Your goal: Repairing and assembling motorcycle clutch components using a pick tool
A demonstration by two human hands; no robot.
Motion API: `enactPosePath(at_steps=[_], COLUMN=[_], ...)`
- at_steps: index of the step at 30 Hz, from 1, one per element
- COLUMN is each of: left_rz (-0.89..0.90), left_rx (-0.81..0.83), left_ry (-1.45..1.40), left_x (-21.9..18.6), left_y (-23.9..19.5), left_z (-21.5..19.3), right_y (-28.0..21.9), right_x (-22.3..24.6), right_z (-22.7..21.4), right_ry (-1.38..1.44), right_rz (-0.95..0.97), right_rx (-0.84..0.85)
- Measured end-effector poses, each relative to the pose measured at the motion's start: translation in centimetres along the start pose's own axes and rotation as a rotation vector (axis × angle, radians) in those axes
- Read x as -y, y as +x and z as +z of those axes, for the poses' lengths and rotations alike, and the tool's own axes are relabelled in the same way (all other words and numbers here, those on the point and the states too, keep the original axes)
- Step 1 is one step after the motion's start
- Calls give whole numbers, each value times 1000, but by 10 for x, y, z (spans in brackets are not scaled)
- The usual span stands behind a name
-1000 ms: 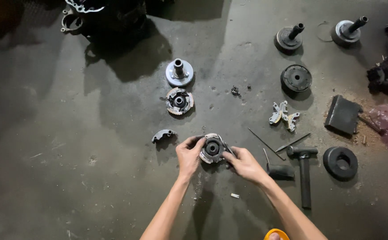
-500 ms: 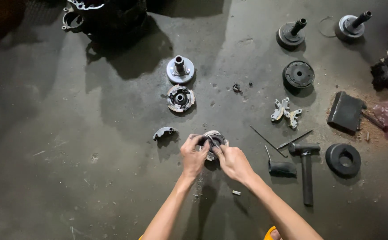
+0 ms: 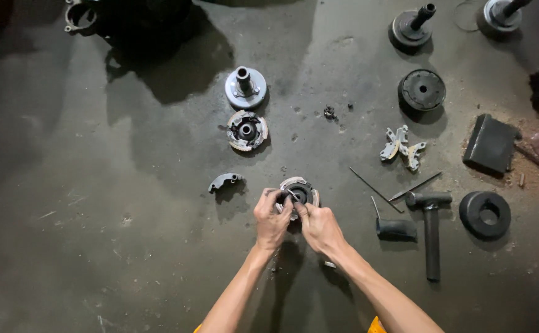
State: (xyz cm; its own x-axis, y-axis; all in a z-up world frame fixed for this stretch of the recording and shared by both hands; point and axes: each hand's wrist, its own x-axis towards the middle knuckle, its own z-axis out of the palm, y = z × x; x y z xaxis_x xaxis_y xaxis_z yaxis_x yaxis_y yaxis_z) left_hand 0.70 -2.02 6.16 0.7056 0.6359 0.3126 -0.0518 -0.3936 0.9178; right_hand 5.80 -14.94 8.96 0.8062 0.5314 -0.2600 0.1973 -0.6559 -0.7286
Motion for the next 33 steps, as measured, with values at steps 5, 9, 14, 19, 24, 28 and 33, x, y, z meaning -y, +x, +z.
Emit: enactPosePath(at_steps=[5,9,14,19,24,28,33], left_rz=[-22,99,182,-231,-1321,-1353,-1306], left_rx=[260,472,472,330,26,-111,-23], left_ry=[212,734,968,400,-562,-681,-578], left_x=[34,94,79,27,-19,0,15], left_y=[17,38,34,-28,-40,-46,-42], left_z=[-1,-4,1,-12,-5,14,24], right_y=[15,10,-22,-61,-86,-89,-81], right_x=[-14,-45,-90,-98,-98,-99,-94], right_z=[-14,-33,-11,-2,3,7,3], right_ry=[-53,-12,306,327,106,138,89], right_rz=[132,286,413,602,565,523,509], right_rx=[50,-34,-81,73,250,206,252])
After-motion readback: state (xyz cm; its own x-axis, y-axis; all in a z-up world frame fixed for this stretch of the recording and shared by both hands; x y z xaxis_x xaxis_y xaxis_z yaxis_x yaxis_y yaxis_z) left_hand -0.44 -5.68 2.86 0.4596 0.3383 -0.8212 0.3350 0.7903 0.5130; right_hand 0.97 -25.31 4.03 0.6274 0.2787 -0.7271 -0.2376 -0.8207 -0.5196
